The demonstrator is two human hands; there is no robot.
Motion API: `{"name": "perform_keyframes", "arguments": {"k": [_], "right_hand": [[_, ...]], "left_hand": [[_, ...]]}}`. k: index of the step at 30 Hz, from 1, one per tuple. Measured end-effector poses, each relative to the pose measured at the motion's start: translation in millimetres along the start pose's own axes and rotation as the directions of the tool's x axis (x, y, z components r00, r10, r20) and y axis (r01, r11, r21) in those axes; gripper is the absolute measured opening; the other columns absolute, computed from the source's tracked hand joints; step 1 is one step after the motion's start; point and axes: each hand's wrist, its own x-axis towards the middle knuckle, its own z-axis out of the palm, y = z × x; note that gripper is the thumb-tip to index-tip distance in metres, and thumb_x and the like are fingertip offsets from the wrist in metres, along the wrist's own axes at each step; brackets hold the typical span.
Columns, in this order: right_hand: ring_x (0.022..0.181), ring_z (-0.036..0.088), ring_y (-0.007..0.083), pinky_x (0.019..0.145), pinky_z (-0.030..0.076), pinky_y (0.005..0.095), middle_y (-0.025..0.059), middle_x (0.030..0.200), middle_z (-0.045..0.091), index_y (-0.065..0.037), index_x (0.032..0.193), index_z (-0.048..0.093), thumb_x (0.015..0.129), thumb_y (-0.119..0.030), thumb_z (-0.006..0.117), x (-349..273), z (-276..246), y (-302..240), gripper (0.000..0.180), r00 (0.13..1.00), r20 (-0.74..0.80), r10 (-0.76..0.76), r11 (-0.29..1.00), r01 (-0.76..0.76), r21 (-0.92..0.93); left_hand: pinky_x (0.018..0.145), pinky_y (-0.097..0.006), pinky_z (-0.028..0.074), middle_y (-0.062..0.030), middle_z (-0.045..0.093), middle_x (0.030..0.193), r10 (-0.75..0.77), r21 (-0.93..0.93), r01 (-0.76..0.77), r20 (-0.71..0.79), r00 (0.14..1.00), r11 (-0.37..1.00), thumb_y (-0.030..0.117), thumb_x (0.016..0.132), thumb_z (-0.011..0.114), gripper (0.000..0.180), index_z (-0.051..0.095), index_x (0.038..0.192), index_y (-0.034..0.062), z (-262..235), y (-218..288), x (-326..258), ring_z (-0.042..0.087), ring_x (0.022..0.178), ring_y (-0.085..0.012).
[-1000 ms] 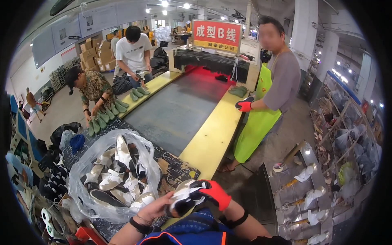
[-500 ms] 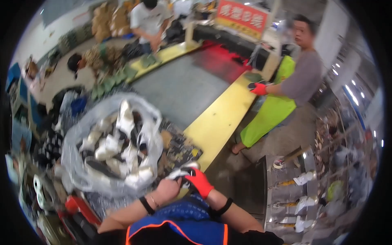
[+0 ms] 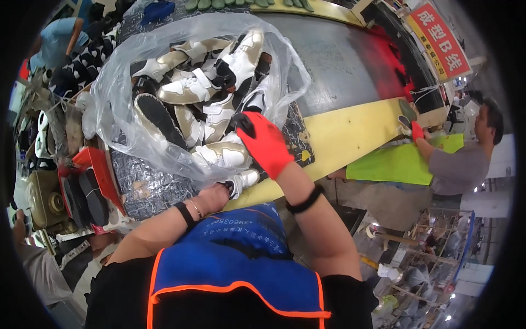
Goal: Sort manufactured shoes and place them on a cleaning/finishing machine.
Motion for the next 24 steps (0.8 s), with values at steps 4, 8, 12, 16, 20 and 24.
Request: {"name": "perform_keyframes", "arguments": {"k": [4,8,12,16,20,24], "right_hand": [[0.108,0.057,0.0346,0.093,0.046,0.0389,0.0193,0.119,0.059,-0.005,0.129,0.051,0.085,-0.016,0.064,46,33,-3,0.048,0.988,0.146,-0.046,0.929,0.096,-0.358],[0.114,0.056,0.0339,0.095,0.045,0.0378,0.0190,0.126,0.057,-0.006,0.134,0.048,0.085,-0.018,0.066,81,54,9,0.054,0.996,-0.023,-0.083,0.989,0.080,-0.126],[0.122,0.050,0.0334,0.099,0.043,0.0395,0.0212,0.139,0.044,-0.009,0.147,0.026,0.080,-0.025,0.070,119,53,5,0.082,0.989,0.146,-0.038,0.999,0.041,-0.017],[0.117,0.054,0.0359,0.096,0.045,0.0402,0.0234,0.130,0.052,-0.011,0.150,0.016,0.069,-0.034,0.079,127,73,-14,0.105,0.963,0.267,0.047,0.781,0.131,-0.611],[0.111,0.058,0.0369,0.090,0.049,0.0415,0.0220,0.132,0.051,-0.003,0.147,0.020,0.069,-0.037,0.078,156,68,-17,0.104,0.997,-0.075,0.029,0.920,-0.056,-0.388],[0.103,0.061,0.0365,0.087,0.050,0.0410,0.0208,0.124,0.057,-0.005,0.144,0.029,0.073,-0.040,0.074,176,56,-28,0.092,0.989,-0.143,-0.048,0.820,-0.043,-0.570]], "left_hand": [[0.076,-0.043,0.053,-0.0145,0.069,0.090,-0.022,-0.044,0.021,-0.039,0.999,0.999,0.015,0.088,0.049,0.024,0.066,0.102,0.0051,1,-7,3,0.068,0.084,-0.0298],[0.078,-0.044,0.052,-0.0144,0.069,0.090,-0.034,-0.048,0.030,-0.082,0.996,0.998,0.016,0.089,0.047,0.026,0.064,0.105,0.0050,8,-14,6,0.067,0.087,-0.0303],[0.079,-0.045,0.051,-0.0141,0.069,0.090,-0.027,-0.054,0.021,-0.117,0.993,0.998,0.017,0.091,0.044,0.029,0.062,0.111,0.0047,16,-13,8,0.067,0.089,-0.0308],[0.083,-0.046,0.049,-0.0147,0.068,0.093,-0.045,-0.099,0.031,-0.140,0.989,0.995,0.017,0.091,0.044,0.031,0.062,0.113,0.0049,20,-15,6,0.065,0.093,-0.0314],[0.086,-0.047,0.048,-0.0153,0.068,0.097,-0.043,-0.123,0.023,-0.164,0.986,0.992,0.017,0.091,0.044,0.032,0.061,0.115,0.0050,20,-20,10,0.064,0.097,-0.0321],[0.090,-0.048,0.046,-0.0160,0.068,0.100,-0.044,-0.160,0.014,-0.187,0.981,0.987,0.018,0.091,0.044,0.034,0.061,0.116,0.0052,22,-19,13,0.063,0.101,-0.0327]]}}
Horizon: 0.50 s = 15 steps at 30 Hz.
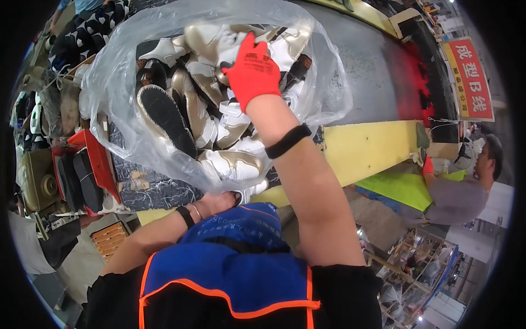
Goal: Sort manufactured shoes and place them on a cleaning/finishing machine.
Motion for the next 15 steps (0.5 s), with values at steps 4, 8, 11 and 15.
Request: {"name": "perform_keyframes", "arguments": {"k": [4,8,11,15], "right_hand": [[0.098,0.062,0.0362,0.085,0.050,0.0416,0.0215,0.118,0.060,-0.008,0.136,0.041,0.076,-0.043,0.071,-9,-2,-19,0.076,0.985,0.089,-0.147,0.988,0.142,0.056],[0.102,0.061,0.0363,0.087,0.049,0.0431,0.0226,0.116,0.061,-0.006,0.130,0.046,0.081,-0.047,0.066,-41,10,-49,0.067,0.780,0.616,-0.110,0.994,0.074,0.084],[0.106,0.060,0.0377,0.090,0.048,0.0440,0.0226,0.118,0.060,-0.004,0.131,0.044,0.083,-0.050,0.063,-75,48,-33,0.070,0.835,0.536,-0.120,0.969,-0.019,0.247],[0.113,0.053,0.0405,0.094,0.042,0.0477,0.0237,0.129,0.049,-0.001,0.138,0.036,0.086,-0.048,0.059,-115,33,-24,0.073,0.870,0.436,-0.233,0.925,0.060,0.375]], "left_hand": [[0.088,-0.044,0.048,-0.0170,0.066,0.101,-0.019,-0.049,0.005,-0.287,0.958,0.999,0.020,0.086,0.047,0.029,0.067,0.099,0.0028,-10,5,0,0.062,0.100,-0.0322],[0.088,-0.045,0.048,-0.0185,0.065,0.102,-0.085,-0.158,0.055,-0.195,0.977,0.986,0.021,0.086,0.049,0.030,0.067,0.101,0.0022,-15,7,-2,0.062,0.100,-0.0348],[0.086,-0.045,0.048,-0.0187,0.065,0.102,-0.141,-0.221,0.114,-0.107,0.984,0.969,0.022,0.087,0.049,0.031,0.066,0.103,0.0029,-24,13,3,0.062,0.099,-0.0344],[0.084,-0.044,0.049,-0.0177,0.065,0.105,-0.249,-0.305,0.285,0.153,0.956,0.908,0.024,0.089,0.047,0.033,0.063,0.110,0.0047,-36,13,7,0.063,0.100,-0.0323]]}}
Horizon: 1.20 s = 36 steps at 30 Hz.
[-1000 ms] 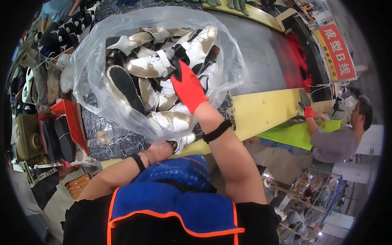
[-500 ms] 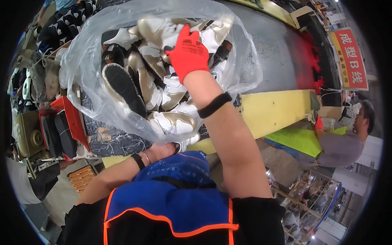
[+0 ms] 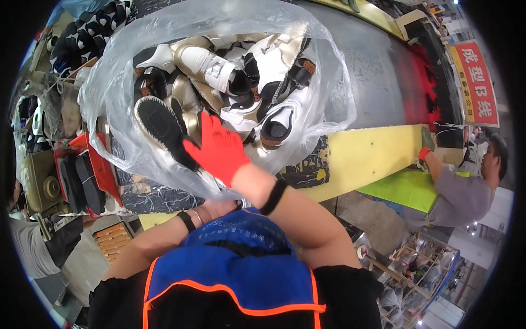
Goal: Sort manufactured shoes and place them on a cleaning/finishing machine.
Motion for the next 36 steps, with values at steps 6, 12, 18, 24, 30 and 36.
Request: {"name": "perform_keyframes", "arguments": {"k": [6,12,18,24,30,36], "right_hand": [[0.113,0.054,0.0376,0.088,0.046,0.0455,0.0188,0.126,0.056,-0.005,0.125,0.053,0.091,-0.040,0.054,6,-26,28,0.049,0.989,0.144,0.041,0.939,-0.088,0.334],[0.105,0.054,0.0296,0.083,0.043,0.0410,0.0129,0.107,0.062,-0.008,0.111,0.056,0.083,-0.043,0.063,61,-7,22,0.046,0.998,-0.039,-0.057,0.790,0.021,-0.612],[0.105,0.056,0.0332,0.088,0.044,0.0419,0.0168,0.106,0.063,-0.005,0.124,0.046,0.075,-0.040,0.073,76,0,30,0.066,0.994,-0.087,0.063,0.801,-0.102,-0.590],[0.100,0.059,0.0351,0.086,0.047,0.0436,0.0154,0.103,0.065,-0.006,0.110,0.062,0.076,-0.033,0.070,52,-67,-11,0.044,0.944,-0.329,-0.042,0.966,-0.046,-0.254],[0.097,0.062,0.0252,0.083,0.048,0.0317,0.0151,0.108,0.063,-0.003,0.126,0.055,0.082,-0.002,0.061,-51,-163,-21,0.045,0.945,-0.328,0.003,0.931,0.116,0.345],[0.095,0.053,0.0085,0.080,0.045,0.0233,0.0026,0.121,0.055,0.000,0.136,0.046,0.075,0.010,0.061,-213,-179,50,0.064,0.936,-0.223,0.272,0.654,-0.010,0.757]], "left_hand": [[0.085,-0.044,0.048,-0.0179,0.065,0.108,0.123,0.069,-0.117,-0.081,0.989,0.991,0.024,0.090,0.046,0.034,0.060,0.115,0.0052,11,-4,-7,0.063,0.101,-0.0315],[0.086,-0.044,0.048,-0.0189,0.065,0.109,0.212,0.072,-0.205,-0.122,0.969,0.976,0.025,0.090,0.048,0.036,0.058,0.118,0.0052,20,-18,-3,0.063,0.100,-0.0320],[0.087,-0.044,0.048,-0.0198,0.064,0.109,0.279,0.051,-0.274,-0.197,0.940,0.960,0.026,0.090,0.050,0.038,0.057,0.121,0.0053,43,-29,13,0.063,0.100,-0.0325],[0.089,-0.045,0.047,-0.0192,0.064,0.111,0.152,0.056,-0.142,-0.287,0.946,0.988,0.027,0.090,0.050,0.039,0.057,0.122,0.0064,54,-32,3,0.062,0.102,-0.0337],[0.092,-0.045,0.046,-0.0185,0.064,0.112,0.108,0.126,-0.071,-0.320,0.941,0.989,0.027,0.090,0.050,0.039,0.057,0.123,0.0078,46,-21,3,0.061,0.105,-0.0352],[0.096,-0.045,0.045,-0.0178,0.063,0.113,0.190,0.236,-0.124,-0.277,0.942,0.964,0.028,0.090,0.050,0.039,0.057,0.124,0.0092,25,-6,2,0.059,0.107,-0.0366]]}}
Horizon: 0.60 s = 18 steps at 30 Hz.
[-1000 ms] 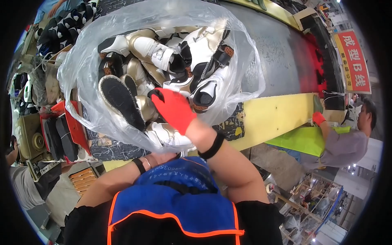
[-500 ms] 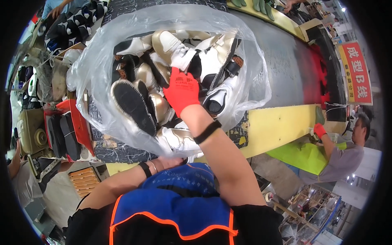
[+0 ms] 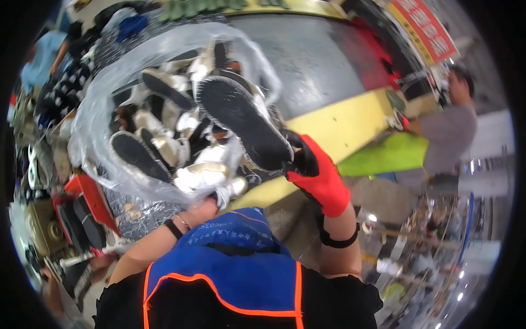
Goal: Sort manufactured shoes and place them on a cleaning/finishing machine.
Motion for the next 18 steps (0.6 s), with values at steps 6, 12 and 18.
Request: {"name": "perform_keyframes", "arguments": {"k": [6,12,18], "right_hand": [[0.108,0.055,0.0150,0.090,0.047,0.0291,0.0056,0.123,0.056,-0.004,0.124,0.053,0.071,0.006,0.067,-117,-57,89,0.056,0.913,-0.395,-0.101,0.995,0.090,-0.046],[0.107,0.056,0.0294,0.094,0.044,0.0360,0.0131,0.110,0.060,-0.005,0.103,0.062,0.066,-0.001,0.075,-182,-65,129,0.039,0.631,-0.544,-0.554,0.748,0.090,-0.658],[0.109,0.055,0.0330,0.096,0.043,0.0384,0.0142,0.110,0.060,-0.003,0.107,0.059,0.067,-0.003,0.071,-224,-36,131,0.043,0.354,-0.699,-0.622,0.758,0.045,-0.651]], "left_hand": [[0.059,-0.034,0.045,-0.0062,0.059,0.074,-0.051,-0.392,0.580,0.797,0.601,0.714,0.055,0.095,0.044,0.057,0.065,0.095,0.0025,-66,87,71,0.055,0.065,-0.0170],[0.061,-0.019,0.042,0.0034,0.062,0.088,0.454,-0.720,0.396,0.677,0.579,0.569,0.035,0.091,0.061,0.037,0.060,0.111,0.0038,-71,198,84,0.052,0.072,-0.0028],[0.092,-0.030,0.046,-0.0040,0.062,0.116,0.479,-0.612,0.202,0.749,0.458,0.764,0.003,0.077,0.064,0.050,0.053,0.125,-0.0010,-21,254,76,0.057,0.104,-0.0159]]}}
